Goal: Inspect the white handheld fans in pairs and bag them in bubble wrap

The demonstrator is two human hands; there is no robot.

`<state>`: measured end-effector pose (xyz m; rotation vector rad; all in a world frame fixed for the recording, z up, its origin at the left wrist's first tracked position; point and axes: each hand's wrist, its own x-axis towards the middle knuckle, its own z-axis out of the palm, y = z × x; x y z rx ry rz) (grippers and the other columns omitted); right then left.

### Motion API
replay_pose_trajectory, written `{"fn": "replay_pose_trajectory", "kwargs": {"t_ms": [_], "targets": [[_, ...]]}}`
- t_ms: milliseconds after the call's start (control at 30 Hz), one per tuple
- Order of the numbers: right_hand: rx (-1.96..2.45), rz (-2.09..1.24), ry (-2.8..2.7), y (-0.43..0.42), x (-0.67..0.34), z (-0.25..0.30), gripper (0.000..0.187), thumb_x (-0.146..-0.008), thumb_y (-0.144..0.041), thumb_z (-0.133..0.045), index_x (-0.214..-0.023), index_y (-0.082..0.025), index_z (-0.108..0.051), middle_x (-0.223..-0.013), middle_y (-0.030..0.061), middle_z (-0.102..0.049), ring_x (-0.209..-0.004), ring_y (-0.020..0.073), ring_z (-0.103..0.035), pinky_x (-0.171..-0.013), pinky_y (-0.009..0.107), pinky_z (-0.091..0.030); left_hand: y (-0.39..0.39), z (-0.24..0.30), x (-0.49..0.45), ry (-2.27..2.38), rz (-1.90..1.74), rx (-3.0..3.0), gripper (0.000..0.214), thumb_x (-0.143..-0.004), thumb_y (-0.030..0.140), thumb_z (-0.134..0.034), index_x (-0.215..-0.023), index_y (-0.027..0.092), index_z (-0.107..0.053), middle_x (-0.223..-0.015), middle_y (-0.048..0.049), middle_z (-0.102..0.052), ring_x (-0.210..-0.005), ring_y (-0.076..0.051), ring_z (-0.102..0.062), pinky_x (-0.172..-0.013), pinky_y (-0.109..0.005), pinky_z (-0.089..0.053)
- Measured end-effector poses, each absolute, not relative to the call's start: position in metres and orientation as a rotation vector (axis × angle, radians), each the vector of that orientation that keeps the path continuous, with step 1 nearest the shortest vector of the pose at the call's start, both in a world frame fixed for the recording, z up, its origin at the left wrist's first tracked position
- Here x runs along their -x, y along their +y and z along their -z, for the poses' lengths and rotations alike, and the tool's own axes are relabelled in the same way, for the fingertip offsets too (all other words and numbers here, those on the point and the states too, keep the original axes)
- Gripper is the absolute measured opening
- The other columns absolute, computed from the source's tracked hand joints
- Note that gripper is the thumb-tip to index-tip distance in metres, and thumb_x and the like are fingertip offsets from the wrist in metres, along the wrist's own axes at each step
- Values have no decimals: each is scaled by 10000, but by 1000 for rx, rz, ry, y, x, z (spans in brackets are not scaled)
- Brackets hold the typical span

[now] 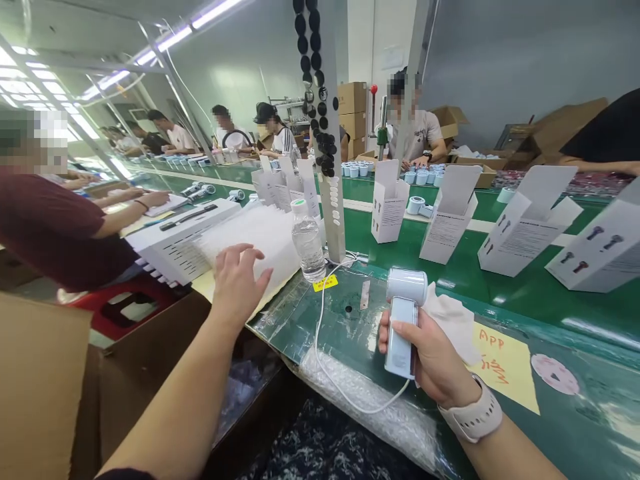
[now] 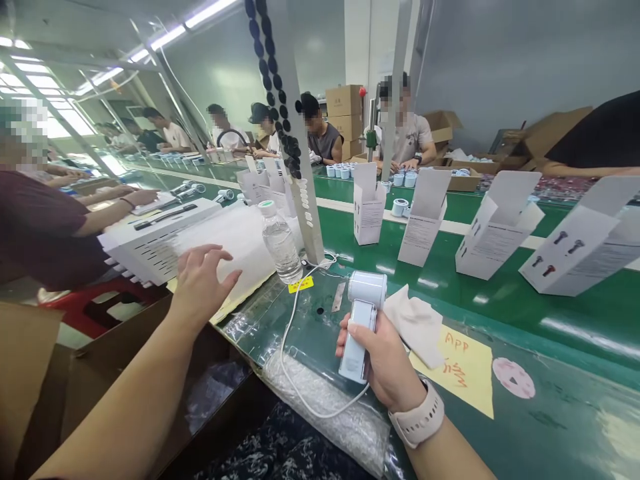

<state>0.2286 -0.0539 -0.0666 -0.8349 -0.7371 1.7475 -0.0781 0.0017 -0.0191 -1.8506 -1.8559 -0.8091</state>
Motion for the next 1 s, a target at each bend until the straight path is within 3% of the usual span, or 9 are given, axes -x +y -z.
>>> {"fn": "replay_pose_trajectory", "kwargs": {"t_ms": [167,267,333,400,467,533,600,733,1000], "targets": [[868,-1735,-701,-52,-222,67,548,-627,-329,-853,-1065,-201,-549,-823,-12,-659,-634,131,-617,-615,289,-558,-1,16,94,-1915,682,1887,132,-824,318,-565,-763,213,-512,-1135,-153,-614,-1140,-359,-507,-1010,-484,-384],[906,-1732,-709,-52,-221,67,508,-605,-338,-852,-992,-188,-558,-811,-12,-655,-638,132,-619,-622,296,-567,-16,-7,85,-2069,694,1857,236,-826,411,-561,-736,236,-431,-809,-77,-618,-862,-296,-579,-792,-399,-447],[953,-1706,-728,-52,-222,67,478,-601,-361,-850,-932,-179,-557,-807,-9,-653,-644,132,-621,-629,301,-577,-27,-15,70,-2187,765,1776,310,-827,468,-562,-712,243,-382,-585,11,-491,-613,-219,-512,-630,-322,-394],[1006,-1671,-770,-52,-222,68,472,-610,-389,-846,-908,-176,-548,-791,-10,-649,-632,130,-619,-612,297,-580,-37,-10,45,-2189,828,1798,360,-822,491,-577,-684,238,-361,-525,47,-402,-518,-169,-432,-572,-287,-343],[1039,-1635,-815,-52,-221,68,486,-618,-400,-847,-916,-180,-532,-774,-15,-646,-608,126,-614,-580,287,-576,-45,9,14,-2171,804,2041,333,-822,461,-592,-692,231,-388,-558,45,-433,-532,-157,-449,-574,-275,-354],[1055,-1602,-836,-53,-220,69,514,-614,-405,-850,-931,-185,-511,-769,-16,-652,-583,124,-611,-548,281,-571,-51,33,-16,-2087,674,2456,180,-823,362,-597,-837,216,-494,-759,-6,-596,-680,-184,-560,-651,-287,-407],[1079,-1570,-842,-52,-219,70,539,-607,-413,-848,-948,-188,-495,-764,-11,-663,-562,128,-612,-522,282,-568,-53,52,-38,-2036,553,2782,144,-853,270,-533,-978,200,-525,-932,-51,-646,-822,-206,-608,-726,-302,-436],[1149,-1529,-842,-49,-221,71,542,-607,-376,-841,-967,-194,-479,-741,-18,-658,-552,141,-623,-496,277,-563,-52,59,-52,-2184,391,2976,134,-910,256,-421,-843,202,-524,-793,-32,-627,-757,-211,-589,-712,-317,-422],[1066,-1535,-817,-52,-224,66,504,-678,-382,-797,-1052,-198,-513,-867,15,-666,-633,178,-668,-559,316,-574,-40,58,-50,-2214,604,3074,125,-838,216,-499,-714,209,-509,-697,-2,-587,-683,-200,-527,-648,-304,-348]]}}
